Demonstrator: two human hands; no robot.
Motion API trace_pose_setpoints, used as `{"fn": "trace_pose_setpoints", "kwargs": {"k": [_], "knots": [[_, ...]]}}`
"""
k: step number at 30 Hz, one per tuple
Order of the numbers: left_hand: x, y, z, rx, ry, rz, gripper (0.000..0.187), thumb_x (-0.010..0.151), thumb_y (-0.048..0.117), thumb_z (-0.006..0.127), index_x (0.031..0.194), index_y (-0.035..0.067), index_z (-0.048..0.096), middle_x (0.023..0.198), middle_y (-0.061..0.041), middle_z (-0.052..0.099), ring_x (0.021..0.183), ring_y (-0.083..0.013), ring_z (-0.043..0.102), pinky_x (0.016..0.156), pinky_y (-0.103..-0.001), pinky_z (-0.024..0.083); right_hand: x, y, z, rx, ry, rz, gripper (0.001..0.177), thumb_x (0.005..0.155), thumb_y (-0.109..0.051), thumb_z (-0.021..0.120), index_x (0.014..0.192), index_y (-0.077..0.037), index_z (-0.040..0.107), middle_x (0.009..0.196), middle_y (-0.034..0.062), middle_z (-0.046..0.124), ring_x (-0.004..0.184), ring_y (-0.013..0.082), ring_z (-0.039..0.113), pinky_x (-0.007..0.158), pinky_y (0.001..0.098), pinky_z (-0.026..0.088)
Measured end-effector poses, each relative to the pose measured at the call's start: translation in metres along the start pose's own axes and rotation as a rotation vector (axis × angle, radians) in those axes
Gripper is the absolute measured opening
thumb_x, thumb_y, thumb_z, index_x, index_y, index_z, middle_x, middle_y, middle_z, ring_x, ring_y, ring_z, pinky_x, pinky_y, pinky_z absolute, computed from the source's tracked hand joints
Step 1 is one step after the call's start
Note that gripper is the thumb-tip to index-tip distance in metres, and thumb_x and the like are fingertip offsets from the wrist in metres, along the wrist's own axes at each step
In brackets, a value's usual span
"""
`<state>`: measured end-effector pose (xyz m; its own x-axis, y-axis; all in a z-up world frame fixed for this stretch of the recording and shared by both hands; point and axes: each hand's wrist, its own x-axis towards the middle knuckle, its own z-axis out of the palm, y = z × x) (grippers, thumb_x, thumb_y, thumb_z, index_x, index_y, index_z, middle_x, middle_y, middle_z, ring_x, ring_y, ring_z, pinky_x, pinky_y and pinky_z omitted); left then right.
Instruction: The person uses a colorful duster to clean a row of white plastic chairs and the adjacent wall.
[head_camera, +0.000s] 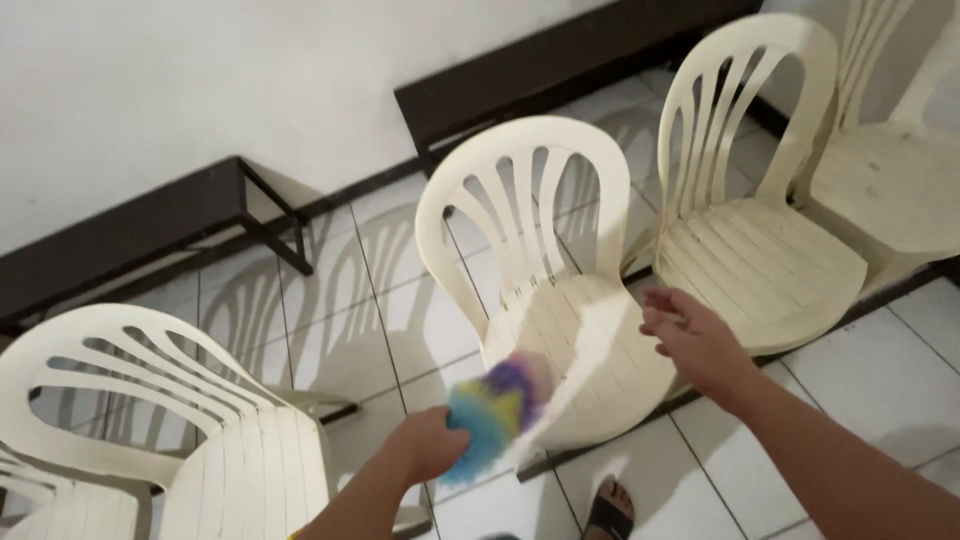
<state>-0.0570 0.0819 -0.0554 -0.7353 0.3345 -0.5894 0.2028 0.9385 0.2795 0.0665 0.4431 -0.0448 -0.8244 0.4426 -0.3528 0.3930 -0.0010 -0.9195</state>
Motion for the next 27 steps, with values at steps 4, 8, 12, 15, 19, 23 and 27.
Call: {"fn": "trace_pose_setpoints", "kwargs": {"k": [4, 8, 12, 15, 19, 23, 27], "knots": [[-0.011, 0.060, -0.037, 0.028, 0.024, -0.025, 0.051, 0.091, 0.028, 0.052, 0.140, 0.014, 0.059, 0.123, -0.025, 0.070, 0.117, -0.0426, 0.064, 0.106, -0.051, 0.047, 0.017, -0.001, -0.014, -0.035, 0.029, 0.054, 0.050, 0.099, -0.031, 0.056, 0.144, -0.011, 0.054, 0.136, 0.0056, 0.064, 0.118, 0.0196, 0.065, 0.095, 0.0405, 0.054], [0.043, 0.050, -0.039, 0.046, 0.122, 0.231, 0.090, 0.080, 0.003, 0.053, 0.162, 0.016, 0.020, 0.148, -0.028, 0.042, 0.135, -0.0453, 0.044, 0.112, -0.048, 0.039, 0.024, 0.001, -0.015, -0.044, 0.052, 0.129, 0.050, 0.099, -0.032, 0.055, 0.144, -0.012, 0.054, 0.136, 0.0060, 0.065, 0.118, 0.0195, 0.067, 0.097, 0.0395, 0.055], [0.066, 0.051, -0.082, -0.004, 0.326, 0.320, 0.096, 0.078, -0.010, 0.043, 0.166, 0.017, 0.015, 0.151, -0.028, 0.042, 0.133, -0.0466, 0.047, 0.112, -0.050, 0.039, 0.026, -0.013, -0.013, 0.019, 0.064, 0.102, 0.052, 0.097, -0.033, 0.056, 0.145, -0.012, 0.052, 0.140, 0.0028, 0.062, 0.117, 0.0185, 0.066, 0.095, 0.0388, 0.054], [0.119, 0.005, -0.101, 0.024, 0.354, 0.288, 0.087, 0.082, -0.006, 0.046, 0.162, 0.017, 0.022, 0.148, -0.026, 0.048, 0.126, -0.0474, 0.053, 0.106, -0.053, 0.043, 0.035, -0.028, -0.005, -0.025, 0.112, 0.086, 0.051, 0.098, -0.033, 0.056, 0.145, -0.013, 0.054, 0.134, 0.0051, 0.067, 0.115, 0.0184, 0.067, 0.093, 0.0368, 0.054], [0.179, -0.043, -0.122, 0.295, 0.056, 0.077, 0.083, 0.090, 0.006, 0.053, 0.164, 0.022, 0.019, 0.126, -0.026, 0.064, 0.118, -0.0456, 0.063, 0.104, -0.055, 0.048, 0.067, -0.043, 0.007, 0.056, 0.188, 0.069, 0.050, 0.099, -0.028, 0.057, 0.146, -0.011, 0.056, 0.123, 0.0134, 0.073, 0.107, 0.0217, 0.067, 0.087, 0.0348, 0.053], [0.212, -0.051, -0.148, 0.644, -0.254, 0.099, 0.071, 0.094, 0.015, 0.058, 0.158, 0.015, 0.028, 0.118, -0.025, 0.068, 0.112, -0.0420, 0.068, 0.098, -0.052, 0.055, 0.084, -0.090, 0.041, 0.021, 0.226, 0.112, 0.049, 0.097, -0.028, 0.057, 0.142, -0.011, 0.055, 0.132, 0.0014, 0.069, 0.111, 0.0156, 0.069, 0.087, 0.0324, 0.052], [0.188, -0.007, -0.205, 0.281, 0.084, 0.254, 0.042, 0.093, 0.015, 0.057, 0.134, 0.013, 0.051, 0.110, -0.021, 0.072, 0.104, -0.0430, 0.068, 0.089, -0.054, 0.056, 0.113, -0.110, 0.070, -0.024, 0.231, 0.042, 0.050, 0.097, -0.028, 0.057, 0.144, -0.010, 0.055, 0.132, 0.0022, 0.069, 0.108, 0.0166, 0.068, 0.088, 0.0325, 0.054]]}}
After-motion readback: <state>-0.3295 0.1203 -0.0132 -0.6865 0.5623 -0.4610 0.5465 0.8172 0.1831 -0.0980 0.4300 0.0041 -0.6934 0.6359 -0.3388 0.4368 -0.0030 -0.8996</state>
